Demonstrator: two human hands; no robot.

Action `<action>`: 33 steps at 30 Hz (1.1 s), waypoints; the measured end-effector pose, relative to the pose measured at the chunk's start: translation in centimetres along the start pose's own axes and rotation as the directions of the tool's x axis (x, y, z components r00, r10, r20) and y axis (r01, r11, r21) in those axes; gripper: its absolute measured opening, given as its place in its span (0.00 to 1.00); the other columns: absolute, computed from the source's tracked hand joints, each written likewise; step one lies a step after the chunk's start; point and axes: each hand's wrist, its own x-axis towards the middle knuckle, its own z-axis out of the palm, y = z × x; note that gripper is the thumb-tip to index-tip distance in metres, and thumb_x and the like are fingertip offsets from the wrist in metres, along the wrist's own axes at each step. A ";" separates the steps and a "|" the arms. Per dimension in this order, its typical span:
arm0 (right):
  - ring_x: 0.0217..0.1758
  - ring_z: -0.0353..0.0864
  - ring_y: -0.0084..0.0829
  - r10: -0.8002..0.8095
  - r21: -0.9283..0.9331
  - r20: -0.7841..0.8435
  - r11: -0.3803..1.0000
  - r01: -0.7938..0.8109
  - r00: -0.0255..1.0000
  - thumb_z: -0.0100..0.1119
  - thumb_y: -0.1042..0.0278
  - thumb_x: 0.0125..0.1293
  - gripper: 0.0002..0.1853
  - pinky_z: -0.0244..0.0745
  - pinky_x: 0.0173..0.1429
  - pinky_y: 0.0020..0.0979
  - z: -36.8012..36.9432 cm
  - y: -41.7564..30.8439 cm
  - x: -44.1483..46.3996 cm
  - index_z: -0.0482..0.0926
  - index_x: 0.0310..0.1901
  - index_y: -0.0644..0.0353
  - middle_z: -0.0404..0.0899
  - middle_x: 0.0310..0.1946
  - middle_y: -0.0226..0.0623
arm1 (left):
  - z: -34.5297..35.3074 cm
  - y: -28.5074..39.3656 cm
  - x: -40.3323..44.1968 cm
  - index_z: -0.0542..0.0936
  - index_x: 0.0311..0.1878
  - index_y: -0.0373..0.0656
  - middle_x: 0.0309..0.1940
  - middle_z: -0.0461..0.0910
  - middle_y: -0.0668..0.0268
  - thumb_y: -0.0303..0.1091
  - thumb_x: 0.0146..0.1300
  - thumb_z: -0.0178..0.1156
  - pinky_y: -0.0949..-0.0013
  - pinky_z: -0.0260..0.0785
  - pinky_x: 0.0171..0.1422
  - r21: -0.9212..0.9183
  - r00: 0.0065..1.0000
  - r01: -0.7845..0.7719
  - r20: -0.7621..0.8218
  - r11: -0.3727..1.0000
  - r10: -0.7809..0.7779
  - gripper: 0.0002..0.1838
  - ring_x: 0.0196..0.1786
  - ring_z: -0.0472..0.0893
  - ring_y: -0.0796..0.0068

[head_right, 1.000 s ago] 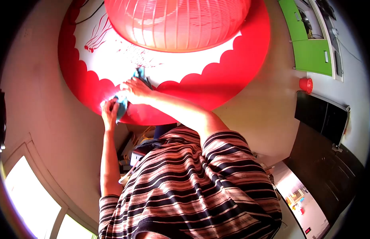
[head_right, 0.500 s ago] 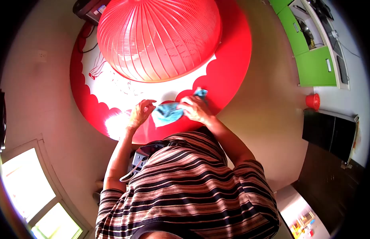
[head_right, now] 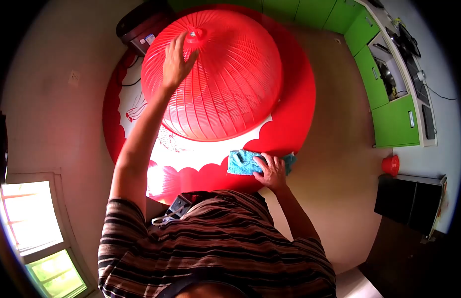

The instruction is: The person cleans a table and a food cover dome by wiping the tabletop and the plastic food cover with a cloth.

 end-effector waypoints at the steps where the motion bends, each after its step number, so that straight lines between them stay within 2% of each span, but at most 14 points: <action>1: 0.55 0.73 0.38 0.045 -0.026 0.015 0.999 -0.044 0.999 0.71 0.51 0.51 0.29 0.66 0.54 0.47 0.1 -0.4 -0.1 0.79 0.57 0.38 0.73 0.57 0.30 | 1.1 -0.9 1.5 0.66 0.71 0.49 0.65 0.71 0.54 0.35 0.60 0.63 0.53 0.68 0.65 0.032 1.000 -0.023 0.019 0.999 0.023 0.34 0.64 0.70 0.48; 4: 0.50 0.75 0.36 0.141 -0.057 -0.047 0.988 -0.144 0.989 0.70 0.52 0.53 0.20 0.65 0.53 0.44 1.0 -0.8 0.3 0.82 0.50 0.38 0.77 0.51 0.26 | 5.2 -5.7 5.5 0.65 0.72 0.54 0.70 0.68 0.61 0.33 0.61 0.55 0.53 0.67 0.69 0.253 0.981 -0.104 0.184 0.962 0.058 0.33 0.71 0.66 0.52; 6: 0.48 0.76 0.35 0.182 -0.064 -0.062 0.980 -0.186 0.981 0.69 0.53 0.53 0.19 0.65 0.51 0.43 1.4 -0.9 0.7 0.82 0.48 0.39 0.77 0.48 0.26 | 5.5 -6.8 5.8 0.70 0.67 0.57 0.66 0.72 0.63 0.32 0.61 0.52 0.51 0.69 0.66 0.354 0.976 -0.154 0.198 0.923 0.087 0.28 0.67 0.71 0.54; 8: 0.48 0.77 0.35 0.187 -0.051 -0.081 0.980 -0.191 0.979 0.70 0.55 0.53 0.18 0.65 0.51 0.42 1.5 -0.8 0.8 0.82 0.47 0.39 0.78 0.47 0.26 | 4.6 -7.5 6.2 0.75 0.57 0.56 0.58 0.77 0.63 0.32 0.61 0.52 0.50 0.71 0.62 0.270 0.881 -0.010 0.458 0.963 -0.119 0.20 0.60 0.78 0.55; 9: 0.48 0.77 0.35 0.189 -0.035 -0.107 0.980 -0.193 0.976 0.70 0.57 0.52 0.17 0.65 0.51 0.42 1.5 -0.9 0.9 0.82 0.46 0.40 0.78 0.46 0.27 | 3.6 -7.6 5.4 0.76 0.49 0.52 0.50 0.79 0.63 0.31 0.60 0.54 0.50 0.72 0.58 0.164 0.922 -0.040 0.386 0.986 -0.027 0.13 0.54 0.81 0.54; 16: 0.44 0.79 0.35 0.136 -0.028 -0.121 0.990 -0.140 0.983 0.68 0.56 0.56 0.15 0.70 0.44 0.42 1.7 0.3 1.7 0.80 0.45 0.45 0.77 0.43 0.30 | -2.8 -6.8 -1.1 0.73 0.50 0.48 0.50 0.77 0.60 0.28 0.59 0.56 0.53 0.74 0.54 0.077 0.944 0.051 0.323 0.996 -0.073 0.14 0.54 0.79 0.50; 18: 0.42 0.80 0.40 0.263 0.059 -0.182 0.965 -0.257 0.947 0.66 0.59 0.58 0.14 0.74 0.43 0.42 1.5 0.7 2.3 0.79 0.45 0.49 0.76 0.42 0.33 | -4.1 -7.0 -2.7 0.73 0.51 0.46 0.50 0.77 0.59 0.27 0.60 0.55 0.53 0.74 0.54 0.123 0.937 0.103 0.320 0.987 -0.137 0.15 0.54 0.79 0.50; 20: 0.40 0.80 0.45 0.314 0.171 -0.235 0.945 -0.279 0.920 0.64 0.63 0.60 0.14 0.76 0.45 0.39 1.4 1.7 3.1 0.77 0.47 0.54 0.76 0.42 0.39 | -5.1 -7.4 -3.8 0.72 0.50 0.44 0.50 0.77 0.57 0.25 0.60 0.55 0.53 0.74 0.55 0.067 0.954 0.056 0.290 0.996 -0.074 0.14 0.54 0.78 0.50; 22: 0.40 0.80 0.38 0.543 0.457 -0.331 0.808 -0.373 0.772 0.62 0.65 0.62 0.14 0.75 0.46 0.35 2.1 3.6 3.4 0.77 0.48 0.59 0.78 0.40 0.40 | -5.8 -7.3 -4.6 0.72 0.49 0.42 0.50 0.77 0.56 0.22 0.59 0.54 0.53 0.73 0.56 0.064 0.952 0.103 0.282 0.993 -0.117 0.14 0.55 0.77 0.50; 23: 0.40 0.77 0.30 0.713 0.750 -0.116 0.520 -0.410 0.692 0.62 0.65 0.63 0.17 0.74 0.48 0.32 2.1 4.6 3.5 0.76 0.52 0.60 0.80 0.40 0.37 | -5.8 -7.5 -4.9 0.72 0.48 0.42 0.50 0.77 0.56 0.21 0.59 0.54 0.54 0.73 0.56 0.042 0.964 0.079 0.249 0.996 -0.087 0.13 0.55 0.77 0.49; 24: 0.42 0.76 0.25 0.754 0.861 -0.089 0.387 -0.331 0.650 0.61 0.64 0.66 0.18 0.74 0.49 0.31 2.1 5.1 4.2 0.77 0.55 0.60 0.80 0.40 0.32 | -5.8 -7.6 -5.2 0.72 0.48 0.41 0.50 0.77 0.56 0.21 0.59 0.54 0.54 0.73 0.57 0.020 0.975 0.055 0.214 0.998 -0.058 0.13 0.55 0.77 0.49; 28: 0.46 0.77 0.26 0.611 0.828 -0.257 0.539 -0.156 0.749 0.63 0.69 0.67 0.17 0.75 0.50 0.30 -4.1 -0.7 10.4 0.77 0.56 0.62 0.80 0.42 0.34 | -5.3 -7.4 -6.1 0.73 0.45 0.40 0.50 0.78 0.56 0.18 0.56 0.52 0.53 0.72 0.58 -0.022 0.986 0.121 0.115 0.992 -0.118 0.13 0.55 0.77 0.49; 30: 0.44 0.81 0.33 0.303 0.595 -0.430 0.804 0.014 0.851 0.69 0.75 0.60 0.20 0.78 0.48 0.32 -4.7 -3.0 13.5 0.79 0.55 0.62 0.78 0.44 0.39 | -5.4 -7.2 -6.0 0.73 0.44 0.41 0.49 0.78 0.56 0.18 0.55 0.51 0.54 0.73 0.57 -0.036 0.992 0.107 0.077 0.994 -0.104 0.13 0.55 0.78 0.49; 33: 0.40 0.83 0.37 0.109 0.406 -0.424 0.910 0.081 0.899 0.67 0.72 0.62 0.14 0.80 0.41 0.36 -3.3 -5.1 17.9 0.85 0.50 0.51 0.77 0.42 0.38 | -5.7 -6.5 -6.0 0.74 0.42 0.42 0.49 0.79 0.56 0.19 0.55 0.53 0.53 0.74 0.55 -0.003 0.989 0.133 0.066 0.991 -0.132 0.11 0.53 0.79 0.48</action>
